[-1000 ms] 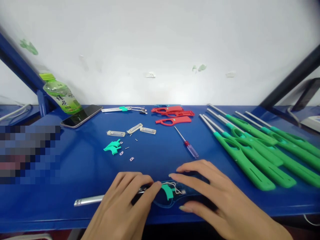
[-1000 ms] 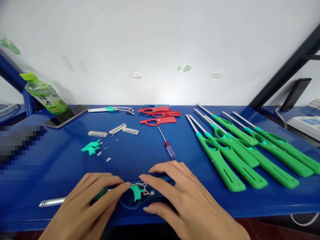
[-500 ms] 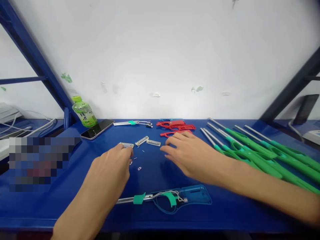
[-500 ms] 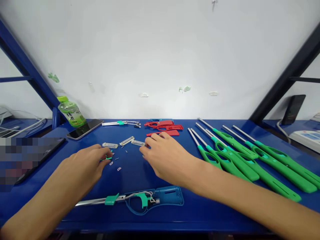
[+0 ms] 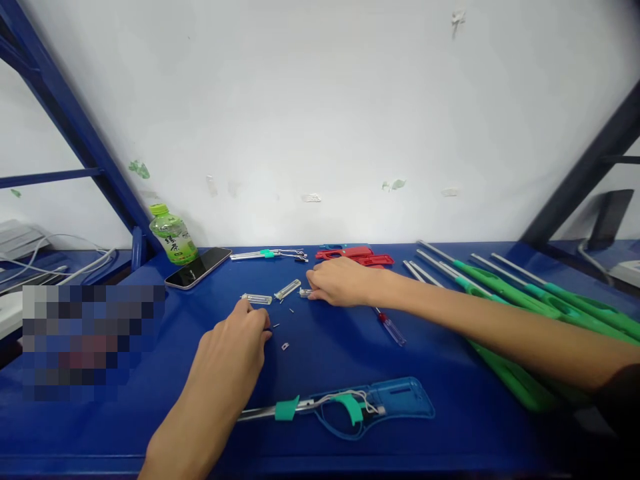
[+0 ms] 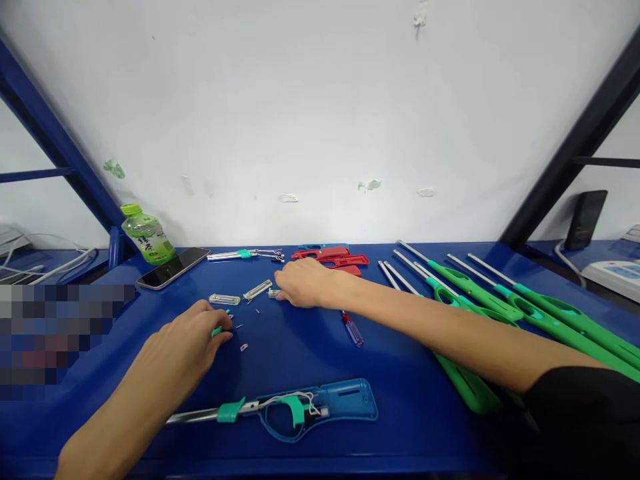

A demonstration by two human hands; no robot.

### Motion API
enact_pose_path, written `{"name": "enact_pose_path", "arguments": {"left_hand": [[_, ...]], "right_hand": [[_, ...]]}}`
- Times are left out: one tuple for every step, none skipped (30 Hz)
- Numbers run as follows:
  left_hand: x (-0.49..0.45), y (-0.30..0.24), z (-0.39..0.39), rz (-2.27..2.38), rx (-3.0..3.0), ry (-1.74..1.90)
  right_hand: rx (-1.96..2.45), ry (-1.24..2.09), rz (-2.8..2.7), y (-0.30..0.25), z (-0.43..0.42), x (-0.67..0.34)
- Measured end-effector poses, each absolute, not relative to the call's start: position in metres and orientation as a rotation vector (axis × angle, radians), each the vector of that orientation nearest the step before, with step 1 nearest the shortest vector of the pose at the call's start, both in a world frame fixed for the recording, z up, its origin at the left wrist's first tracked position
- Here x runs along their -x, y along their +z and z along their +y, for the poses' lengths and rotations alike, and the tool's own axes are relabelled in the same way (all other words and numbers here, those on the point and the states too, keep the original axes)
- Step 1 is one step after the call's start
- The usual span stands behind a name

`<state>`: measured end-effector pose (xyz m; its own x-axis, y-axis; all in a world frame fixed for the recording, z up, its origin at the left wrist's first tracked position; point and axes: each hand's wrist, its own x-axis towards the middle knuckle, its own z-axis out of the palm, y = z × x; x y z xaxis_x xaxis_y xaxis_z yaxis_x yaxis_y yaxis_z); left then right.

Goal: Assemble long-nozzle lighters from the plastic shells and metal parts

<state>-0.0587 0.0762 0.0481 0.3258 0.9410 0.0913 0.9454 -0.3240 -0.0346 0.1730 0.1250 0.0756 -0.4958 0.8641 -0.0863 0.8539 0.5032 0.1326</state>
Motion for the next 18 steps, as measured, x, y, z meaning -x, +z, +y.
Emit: {"name": "enact_pose_path", "arguments": {"left_hand": [[0.059,0.048,0.076,-1.776,2.487,-0.092],[0.058,0.047,0.076,-1.774,2.484,-0.100],[0.058,0.047,0.076,-1.771,2.482,-0.108],[0.058,0.046,0.076,-1.769,2.482,-0.116],[0.057,0.045,0.075,-1.766,2.485,-0.125],[0.057,0.045,0.075,-1.766,2.490,-0.137],[0.056,0.044,0.074,-1.769,2.496,-0.153],[0.055,0.044,0.073,-1.773,2.504,-0.174],[0.054,0.045,0.073,-1.778,2.515,-0.204],[0.052,0.046,0.072,-1.783,2.530,-0.240],[0.051,0.047,0.071,-1.789,2.547,-0.285],[0.049,0.050,0.070,-1.794,2.570,-0.337],[0.048,0.053,0.069,-1.796,2.600,-0.394],[0.047,0.055,0.068,-1.795,2.640,-0.455],[0.045,0.058,0.067,-1.788,2.687,-0.521],[0.044,0.061,0.066,-1.774,2.737,-0.591],[0.043,0.063,0.065,-1.759,2.786,-0.662],[0.042,0.064,0.063,-1.746,2.829,-0.737]], "right_hand": [[-1.499,0.114,2.611,0.078,0.121,-0.175],[-1.508,0.125,2.628,0.081,0.117,-0.179],[-1.518,0.138,2.650,0.086,0.111,-0.183],[-1.529,0.149,2.677,0.092,0.103,-0.187],[-1.538,0.156,2.709,0.098,0.095,-0.191],[-1.543,0.157,2.743,0.105,0.086,-0.196],[-1.553,0.157,2.779,0.112,0.076,-0.201],[-1.569,0.156,2.816,0.117,0.066,-0.205],[-1.592,0.149,2.848,0.122,0.056,-0.210],[-1.624,0.150,2.871,0.124,0.048,-0.213],[-1.658,0.153,2.898,0.124,0.040,-0.216],[-1.706,0.102,2.945,0.122,0.033,-0.218],[-1.755,-0.016,3.008,0.117,0.028,-0.219],[-1.824,-0.387,3.153,0.111,0.024,-0.219],[-1.860,-0.901,3.200,0.104,0.022,-0.218],[-1.850,-1.184,3.183,0.096,0.020,-0.216],[-1.822,-1.401,3.142,0.089,0.020,-0.214],[-1.774,-1.590,3.085,0.081,0.020,-0.212]]}}
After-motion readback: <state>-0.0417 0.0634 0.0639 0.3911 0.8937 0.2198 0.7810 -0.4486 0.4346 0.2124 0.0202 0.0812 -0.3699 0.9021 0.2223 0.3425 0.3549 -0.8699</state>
